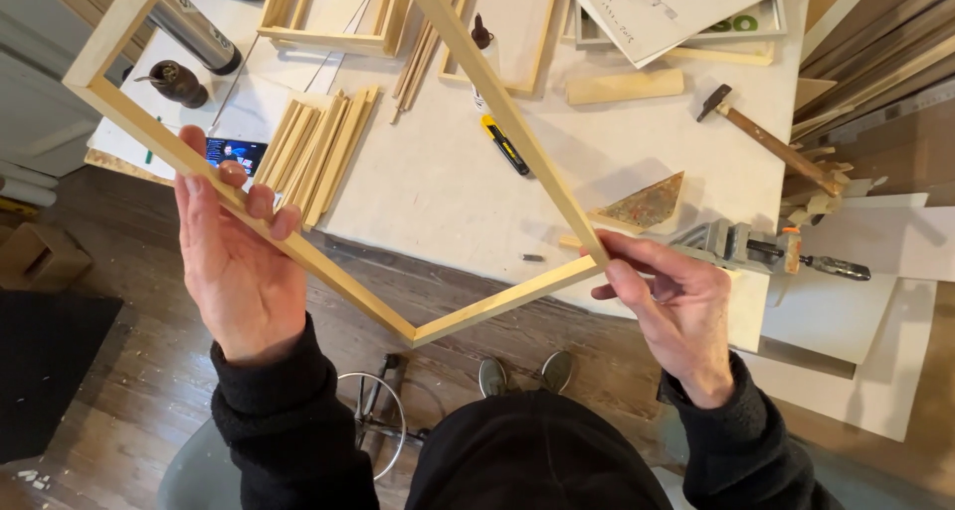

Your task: Assembling wooden picture frames by gluing and hammering joints in a corner clamp.

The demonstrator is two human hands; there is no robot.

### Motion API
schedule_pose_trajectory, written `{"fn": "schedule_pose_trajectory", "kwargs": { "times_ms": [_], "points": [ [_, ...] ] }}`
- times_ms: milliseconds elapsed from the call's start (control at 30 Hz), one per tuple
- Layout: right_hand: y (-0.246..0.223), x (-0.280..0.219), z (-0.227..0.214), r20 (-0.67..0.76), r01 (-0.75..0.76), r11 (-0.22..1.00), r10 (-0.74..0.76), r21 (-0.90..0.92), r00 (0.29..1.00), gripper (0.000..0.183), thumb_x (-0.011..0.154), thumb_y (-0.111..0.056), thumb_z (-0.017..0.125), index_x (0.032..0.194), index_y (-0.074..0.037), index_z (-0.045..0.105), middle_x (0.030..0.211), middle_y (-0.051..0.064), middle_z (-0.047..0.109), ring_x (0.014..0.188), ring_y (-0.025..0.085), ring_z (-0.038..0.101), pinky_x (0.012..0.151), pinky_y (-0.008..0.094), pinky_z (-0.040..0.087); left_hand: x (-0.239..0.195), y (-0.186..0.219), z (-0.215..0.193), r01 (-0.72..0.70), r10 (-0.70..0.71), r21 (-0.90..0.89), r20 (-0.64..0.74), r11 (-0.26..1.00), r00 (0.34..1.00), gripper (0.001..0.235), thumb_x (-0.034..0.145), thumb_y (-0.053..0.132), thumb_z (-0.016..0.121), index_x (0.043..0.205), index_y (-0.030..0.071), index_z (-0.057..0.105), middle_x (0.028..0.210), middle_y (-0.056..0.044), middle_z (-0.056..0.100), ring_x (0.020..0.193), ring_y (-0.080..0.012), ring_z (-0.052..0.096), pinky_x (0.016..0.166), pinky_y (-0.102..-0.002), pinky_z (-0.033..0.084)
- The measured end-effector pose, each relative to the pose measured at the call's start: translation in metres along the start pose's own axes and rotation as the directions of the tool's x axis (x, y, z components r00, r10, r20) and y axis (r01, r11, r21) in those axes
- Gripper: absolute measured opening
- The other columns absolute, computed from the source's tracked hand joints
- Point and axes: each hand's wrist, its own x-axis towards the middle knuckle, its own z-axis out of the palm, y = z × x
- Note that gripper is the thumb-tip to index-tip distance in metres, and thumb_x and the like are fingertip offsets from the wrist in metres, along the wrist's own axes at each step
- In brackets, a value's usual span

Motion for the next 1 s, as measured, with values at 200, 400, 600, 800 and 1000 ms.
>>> {"fn": "schedule_pose_trajectory", "kwargs": {
  "times_ms": [200, 400, 600, 800, 1000],
  "points": [
    [0.026, 0.029, -0.017, 0.092, 0.005, 0.998, -0.011, 0.068, 0.996, 0.033, 0.103, -0.010, 0.055, 0.132, 0.001, 0.067, 0.120, 0.019, 0.075, 0.102, 0.024, 0.077, 0.079, 0.037, 0.065, 0.026, -0.020, 0.002, -0.046, 0.050, 0.069, -0.051, 0.997, 0.997, 0.054, 0.113, 0.014, 0.052, 0.165, 0.007, 0.037, 0.109, -0.001, 0.056, 0.086, -0.0090, 0.051, 0.071, -0.024, 0.044],
    [-0.002, 0.120, -0.009, 0.063, 0.103, 0.961, -0.090, -0.258, 0.994, 0.048, 0.100, -0.023, 0.043, 0.134, 0.004, 0.064, 0.123, 0.019, 0.071, 0.092, 0.024, 0.075, 0.072, 0.038, 0.063, 0.143, -0.044, 0.033, -0.034, 0.066, 0.178, -0.177, 0.984, 0.982, 0.053, 0.097, 0.009, 0.053, 0.149, 0.006, 0.043, 0.112, -0.007, 0.066, 0.085, -0.0114, 0.058, 0.074, -0.029, 0.052],
    [0.036, 0.288, 0.007, 0.021, 0.069, 0.989, -0.067, -0.131, 0.998, 0.056, 0.107, -0.033, 0.038, 0.138, 0.008, 0.062, 0.130, 0.019, 0.068, 0.112, 0.023, 0.065, 0.080, 0.036, 0.059, 0.362, -0.179, -0.013, -0.031, 0.036, 0.126, -0.032, 0.992, 0.999, 0.028, 0.098, 0.013, 0.059, 0.126, 0.007, 0.057, 0.110, -0.007, 0.069, 0.099, -0.0185, 0.067, 0.080, -0.036, 0.056],
    [0.175, 0.415, 0.007, -0.112, -0.230, 0.973, 0.228, -0.004, 0.967, 0.059, 0.106, -0.040, 0.033, 0.140, 0.001, 0.059, 0.129, 0.010, 0.066, 0.111, 0.018, 0.061, 0.083, 0.035, 0.057, 0.486, -0.323, -0.027, 0.092, -0.083, 0.227, -0.048, 0.970, 0.995, 0.034, 0.094, 0.010, 0.062, 0.127, 0.003, 0.060, 0.109, -0.006, 0.068, 0.094, -0.0166, 0.066, 0.078, -0.036, 0.055],
    [0.301, 0.428, 0.004, -0.241, -0.522, 0.850, 0.523, 0.070, 0.818, 0.058, 0.103, -0.044, 0.032, 0.135, -0.005, 0.060, 0.124, 0.005, 0.065, 0.110, 0.016, 0.058, 0.086, 0.035, 0.055, 0.513, -0.491, -0.114, 0.310, -0.256, 0.424, -0.180, 0.851, 0.950, 0.054, 0.092, 0.009, 0.062, 0.145, 0.005, 0.050, 0.128, -0.003, 0.064, 0.110, -0.0137, 0.065, 0.092, -0.032, 0.054]
  ]
}}
